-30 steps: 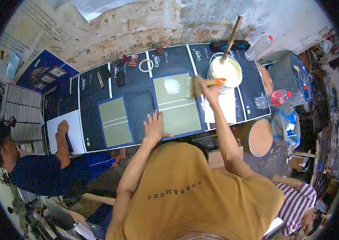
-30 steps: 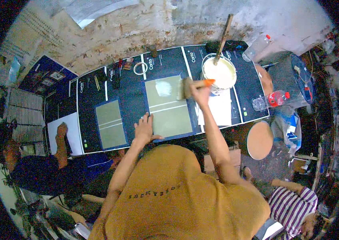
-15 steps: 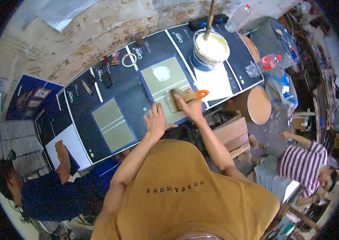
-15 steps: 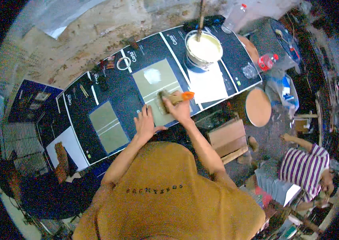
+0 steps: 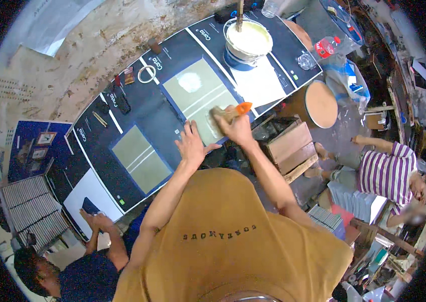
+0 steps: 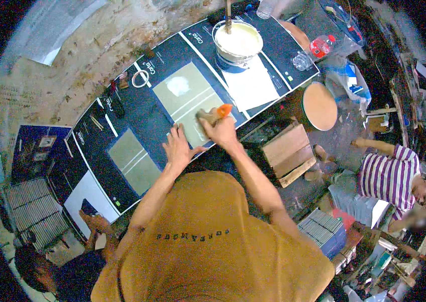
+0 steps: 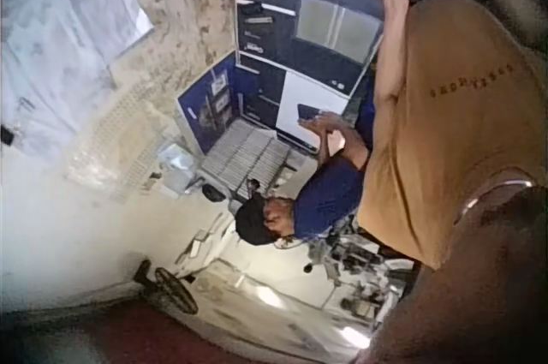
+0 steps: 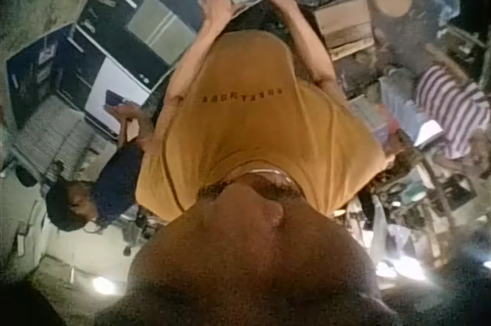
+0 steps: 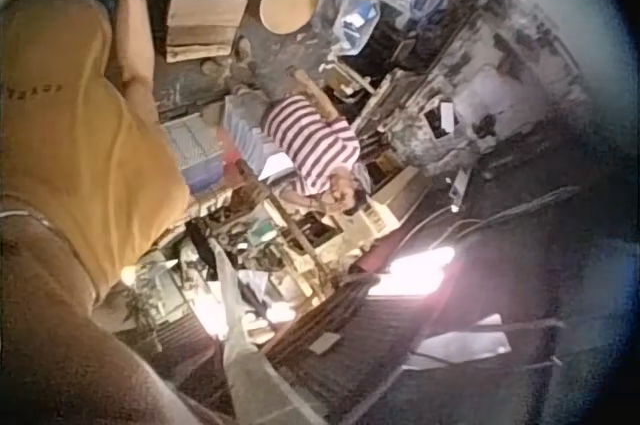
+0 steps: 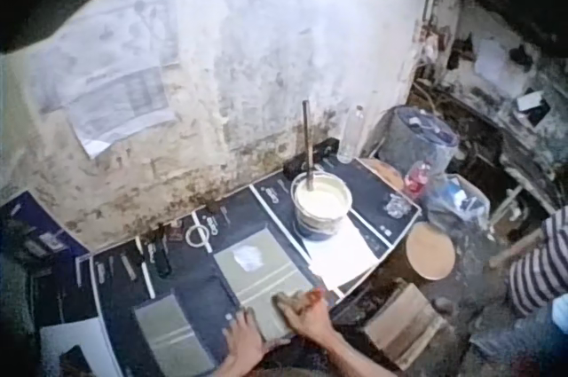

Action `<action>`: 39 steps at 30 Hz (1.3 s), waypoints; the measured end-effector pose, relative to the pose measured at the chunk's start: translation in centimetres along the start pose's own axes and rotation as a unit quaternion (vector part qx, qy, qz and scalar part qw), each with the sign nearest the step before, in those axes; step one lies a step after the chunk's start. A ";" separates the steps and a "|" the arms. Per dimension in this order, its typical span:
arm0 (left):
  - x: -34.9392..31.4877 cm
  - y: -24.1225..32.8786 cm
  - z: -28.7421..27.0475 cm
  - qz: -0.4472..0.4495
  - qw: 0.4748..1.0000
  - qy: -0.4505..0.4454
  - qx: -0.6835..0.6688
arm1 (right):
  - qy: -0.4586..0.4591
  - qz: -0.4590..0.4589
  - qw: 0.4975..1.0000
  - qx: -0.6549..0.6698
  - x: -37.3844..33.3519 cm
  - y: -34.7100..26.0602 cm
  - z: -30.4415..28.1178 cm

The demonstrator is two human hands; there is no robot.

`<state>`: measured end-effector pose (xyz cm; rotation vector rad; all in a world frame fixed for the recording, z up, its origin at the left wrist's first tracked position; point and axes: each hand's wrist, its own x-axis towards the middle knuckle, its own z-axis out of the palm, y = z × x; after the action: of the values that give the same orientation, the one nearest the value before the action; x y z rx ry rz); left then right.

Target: The person applies glue to rectangular paper boards using a brush and then moves the boards to one side of the table.

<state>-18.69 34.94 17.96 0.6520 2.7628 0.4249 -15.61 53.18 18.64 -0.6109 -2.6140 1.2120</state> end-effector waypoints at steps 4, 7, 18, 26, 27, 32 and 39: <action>-0.1 0.2 0.0 -0.029 0.999 -0.021 -0.005 | 0.065 0.123 0.982 -0.127 4.4 7.2 -6.6; 0.0 0.3 0.3 -0.041 0.999 -0.035 -0.009 | 0.232 -0.028 0.972 0.002 8.2 5.3 -8.5; 0.5 0.0 0.9 -0.097 0.987 -0.043 -0.120 | -0.092 -0.077 0.991 -0.052 21.9 -2.4 2.4; 0.9 1.2 1.3 -0.120 0.982 -0.032 -0.139 | -0.123 -0.249 0.954 0.115 18.4 -1.2 2.1; 1.1 1.5 1.2 -0.124 0.983 -0.040 -0.131 | -0.145 -0.239 0.960 0.032 19.2 1.4 3.1; 1.1 1.7 1.5 -0.149 0.983 -0.043 -0.101 | -0.025 -0.163 0.986 0.020 24.7 1.2 -2.3; 1.2 2.6 0.6 -0.166 0.980 -0.059 -0.093 | -0.277 -0.257 0.926 -0.019 29.1 -2.2 -0.7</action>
<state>-18.53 37.87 18.11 0.1589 2.6078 0.5408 -42.02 65.30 20.95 0.4797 -2.9432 1.2823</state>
